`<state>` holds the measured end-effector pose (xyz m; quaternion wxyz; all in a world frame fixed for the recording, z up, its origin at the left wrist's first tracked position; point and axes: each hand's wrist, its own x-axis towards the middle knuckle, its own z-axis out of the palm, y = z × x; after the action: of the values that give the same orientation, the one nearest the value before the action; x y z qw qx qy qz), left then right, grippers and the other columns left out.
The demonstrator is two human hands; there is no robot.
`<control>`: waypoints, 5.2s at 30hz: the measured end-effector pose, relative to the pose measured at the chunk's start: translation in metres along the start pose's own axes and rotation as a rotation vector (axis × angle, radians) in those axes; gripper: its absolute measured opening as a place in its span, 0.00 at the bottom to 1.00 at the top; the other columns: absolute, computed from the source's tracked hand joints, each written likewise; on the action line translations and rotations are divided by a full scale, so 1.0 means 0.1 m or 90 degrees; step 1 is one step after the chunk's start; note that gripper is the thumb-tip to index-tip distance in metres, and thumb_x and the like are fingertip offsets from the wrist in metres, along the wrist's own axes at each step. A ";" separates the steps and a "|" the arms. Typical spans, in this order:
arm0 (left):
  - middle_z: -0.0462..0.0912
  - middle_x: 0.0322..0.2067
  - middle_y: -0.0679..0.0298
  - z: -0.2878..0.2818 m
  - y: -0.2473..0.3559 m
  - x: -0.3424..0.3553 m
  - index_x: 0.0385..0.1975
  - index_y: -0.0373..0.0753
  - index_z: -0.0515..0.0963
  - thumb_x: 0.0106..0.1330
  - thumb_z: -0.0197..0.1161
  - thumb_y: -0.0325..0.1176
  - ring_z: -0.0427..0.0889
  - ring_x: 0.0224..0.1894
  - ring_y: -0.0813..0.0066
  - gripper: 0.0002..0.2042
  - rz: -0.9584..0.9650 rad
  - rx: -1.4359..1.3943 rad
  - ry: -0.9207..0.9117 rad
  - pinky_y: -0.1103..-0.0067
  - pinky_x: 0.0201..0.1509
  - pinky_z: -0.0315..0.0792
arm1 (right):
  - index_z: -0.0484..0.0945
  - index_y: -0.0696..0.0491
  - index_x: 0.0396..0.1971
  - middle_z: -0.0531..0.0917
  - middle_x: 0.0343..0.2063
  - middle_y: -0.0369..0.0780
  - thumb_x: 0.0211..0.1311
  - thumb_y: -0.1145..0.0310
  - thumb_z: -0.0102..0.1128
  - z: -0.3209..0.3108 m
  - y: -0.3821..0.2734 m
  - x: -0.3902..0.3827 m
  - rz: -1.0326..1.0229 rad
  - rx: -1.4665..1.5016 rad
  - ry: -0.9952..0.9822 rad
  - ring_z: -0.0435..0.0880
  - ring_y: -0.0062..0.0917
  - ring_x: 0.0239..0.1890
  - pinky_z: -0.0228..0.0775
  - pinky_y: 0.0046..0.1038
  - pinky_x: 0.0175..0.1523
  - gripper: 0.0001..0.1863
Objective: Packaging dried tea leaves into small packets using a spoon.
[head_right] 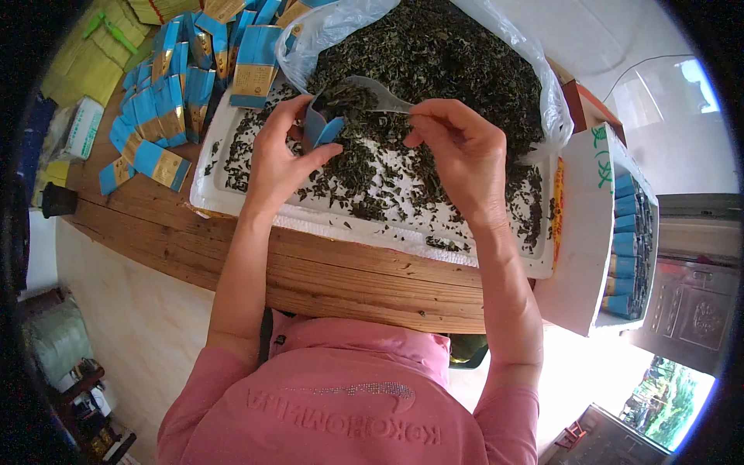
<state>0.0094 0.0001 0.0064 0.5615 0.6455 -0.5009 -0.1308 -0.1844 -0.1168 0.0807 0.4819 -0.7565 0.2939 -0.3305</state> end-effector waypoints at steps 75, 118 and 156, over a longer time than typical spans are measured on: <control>0.78 0.40 0.63 0.00 -0.03 -0.07 0.54 0.39 0.71 0.44 0.79 0.34 0.77 0.38 0.70 0.34 -0.078 -0.135 -0.086 0.74 0.43 0.74 | 0.74 0.59 0.25 0.79 0.33 0.41 0.40 0.76 0.64 0.22 -0.51 -0.02 -0.614 -0.614 -0.238 0.82 0.28 0.36 0.73 0.30 0.43 0.10; 0.79 0.41 0.65 0.35 0.54 0.10 0.49 0.34 0.72 0.52 0.73 0.28 0.77 0.42 0.81 0.25 -0.191 -0.316 -0.394 0.81 0.47 0.71 | 0.80 0.55 0.44 0.84 0.33 0.45 0.54 0.79 0.63 -0.48 -0.13 -0.36 -0.333 -0.258 0.029 0.83 0.33 0.29 0.76 0.29 0.35 0.16; 0.75 0.50 0.58 1.01 0.54 0.10 0.60 0.32 0.67 0.61 0.60 0.33 0.73 0.53 0.72 0.27 -0.057 -0.264 -0.378 0.77 0.60 0.65 | 0.83 0.56 0.23 0.82 0.17 0.37 0.53 0.66 0.63 -3.93 0.35 -2.10 0.384 -0.725 0.474 0.81 0.18 0.15 0.72 0.22 0.23 0.08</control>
<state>-0.0872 -0.0608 0.0223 0.5045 0.4730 -0.5759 -0.4359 -0.6242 -0.1794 0.1274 -0.0467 -0.6132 0.7587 -0.2148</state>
